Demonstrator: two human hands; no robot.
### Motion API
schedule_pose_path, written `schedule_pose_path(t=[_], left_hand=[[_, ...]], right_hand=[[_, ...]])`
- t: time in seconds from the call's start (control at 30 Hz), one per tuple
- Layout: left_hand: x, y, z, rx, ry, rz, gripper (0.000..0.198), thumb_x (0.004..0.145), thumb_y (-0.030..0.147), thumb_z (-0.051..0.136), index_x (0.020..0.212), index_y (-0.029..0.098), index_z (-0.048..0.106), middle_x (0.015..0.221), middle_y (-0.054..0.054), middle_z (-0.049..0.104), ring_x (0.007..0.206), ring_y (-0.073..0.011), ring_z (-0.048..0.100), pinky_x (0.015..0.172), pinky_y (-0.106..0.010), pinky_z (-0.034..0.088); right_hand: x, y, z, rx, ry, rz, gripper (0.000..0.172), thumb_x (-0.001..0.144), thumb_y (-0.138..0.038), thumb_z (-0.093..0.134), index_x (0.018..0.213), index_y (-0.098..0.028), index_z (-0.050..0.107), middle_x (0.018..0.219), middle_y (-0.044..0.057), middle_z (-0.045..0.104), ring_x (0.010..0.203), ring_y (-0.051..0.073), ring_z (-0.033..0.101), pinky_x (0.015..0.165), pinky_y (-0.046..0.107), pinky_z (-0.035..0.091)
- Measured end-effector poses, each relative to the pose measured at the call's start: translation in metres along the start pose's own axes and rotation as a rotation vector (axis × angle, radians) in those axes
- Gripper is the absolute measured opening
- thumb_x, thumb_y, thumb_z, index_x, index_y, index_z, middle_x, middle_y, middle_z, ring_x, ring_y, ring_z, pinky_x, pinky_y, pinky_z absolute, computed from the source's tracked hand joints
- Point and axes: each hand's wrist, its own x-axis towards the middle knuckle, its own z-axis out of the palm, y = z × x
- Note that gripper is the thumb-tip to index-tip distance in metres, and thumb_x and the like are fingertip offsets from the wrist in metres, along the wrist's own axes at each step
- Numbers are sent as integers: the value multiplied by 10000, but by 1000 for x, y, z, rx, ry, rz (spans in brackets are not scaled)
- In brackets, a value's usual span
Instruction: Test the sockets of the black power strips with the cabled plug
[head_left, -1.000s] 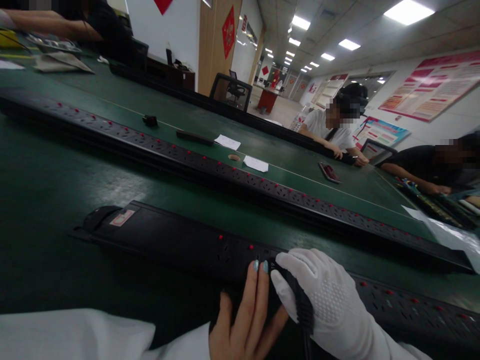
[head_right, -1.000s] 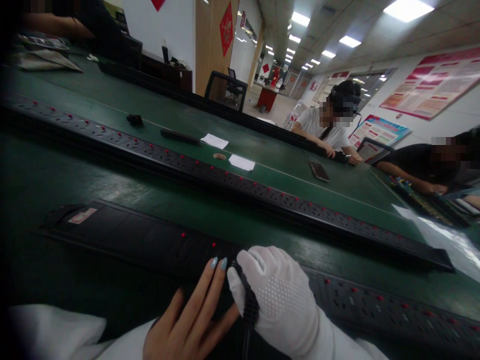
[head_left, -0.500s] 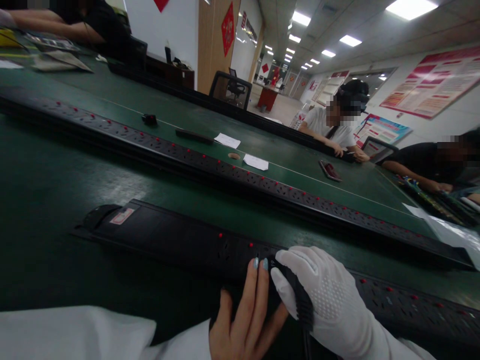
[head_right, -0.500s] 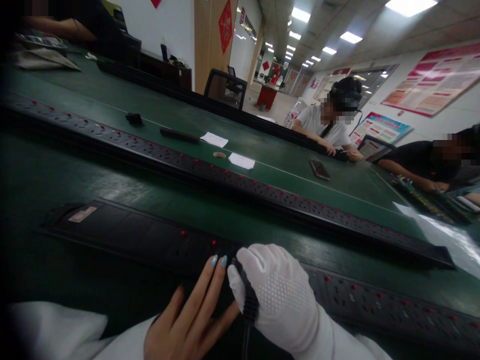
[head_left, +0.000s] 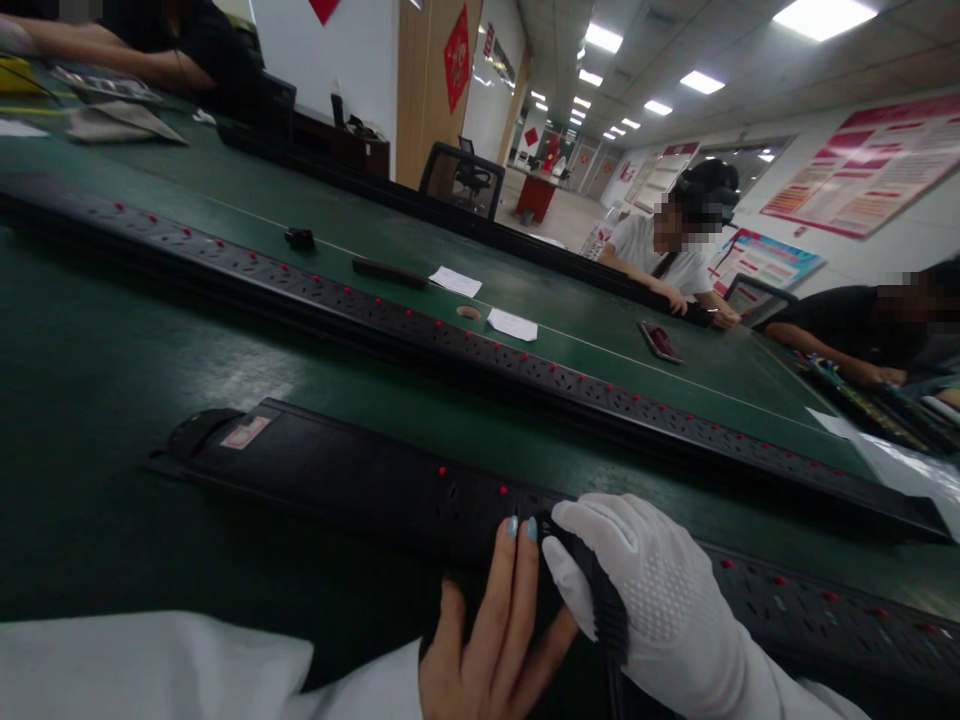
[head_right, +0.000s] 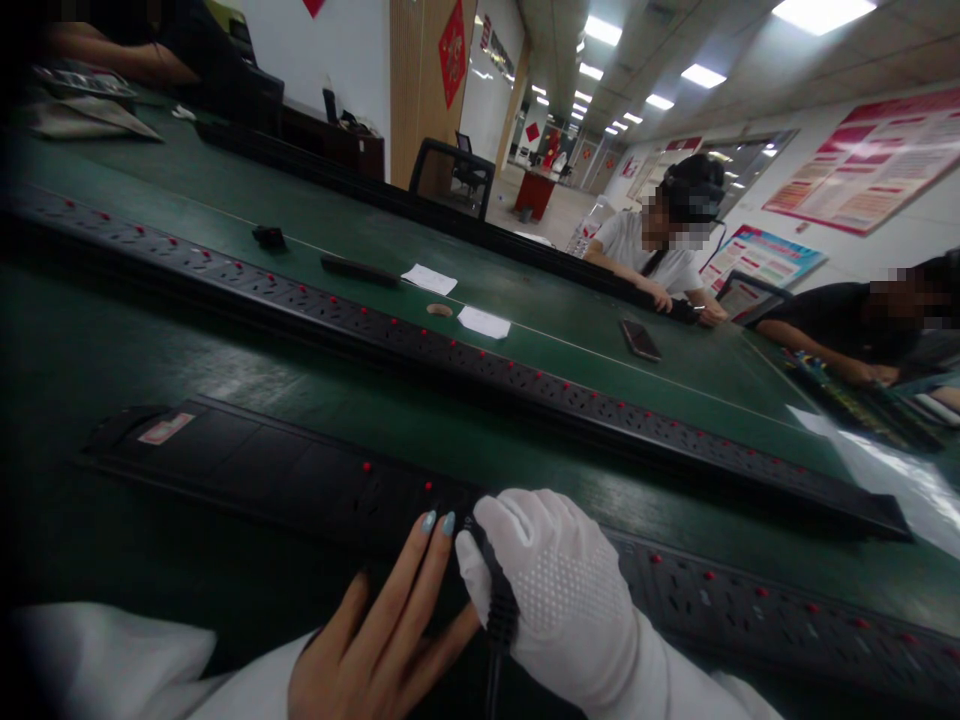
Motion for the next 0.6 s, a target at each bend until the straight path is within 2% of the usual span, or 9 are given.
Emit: schedule_pose_path(t=[0.13,0.4,0.6], left_hand=[[-1,1,1,-5,3,-6,455,899,376,450,1319,212,383,1232,-143,541,1146,-275,506,727,-323,417],[-2,0,3,5,16,2,477,905,386,433,1337,200,356,1280,-156,497,1152,-268,502,724,-310,415],[0,-1,0,2,0,11,442,902,369,441,1313,212,394,1225,-143,545,1146,-279,504,725,-329,418]], right_hand=[[1,0,0,12,-30,9,159,832,-306,496,885,-187,587,768,38,615,676,187,564,625,333,449],[-1,0,1,5,-5,-4,173,836,-311,491,906,-184,586,784,41,624,684,190,568,635,339,451],[0,1,1,-7,10,-2,174,832,-311,495,905,-186,592,789,41,625,688,188,568,640,332,444]])
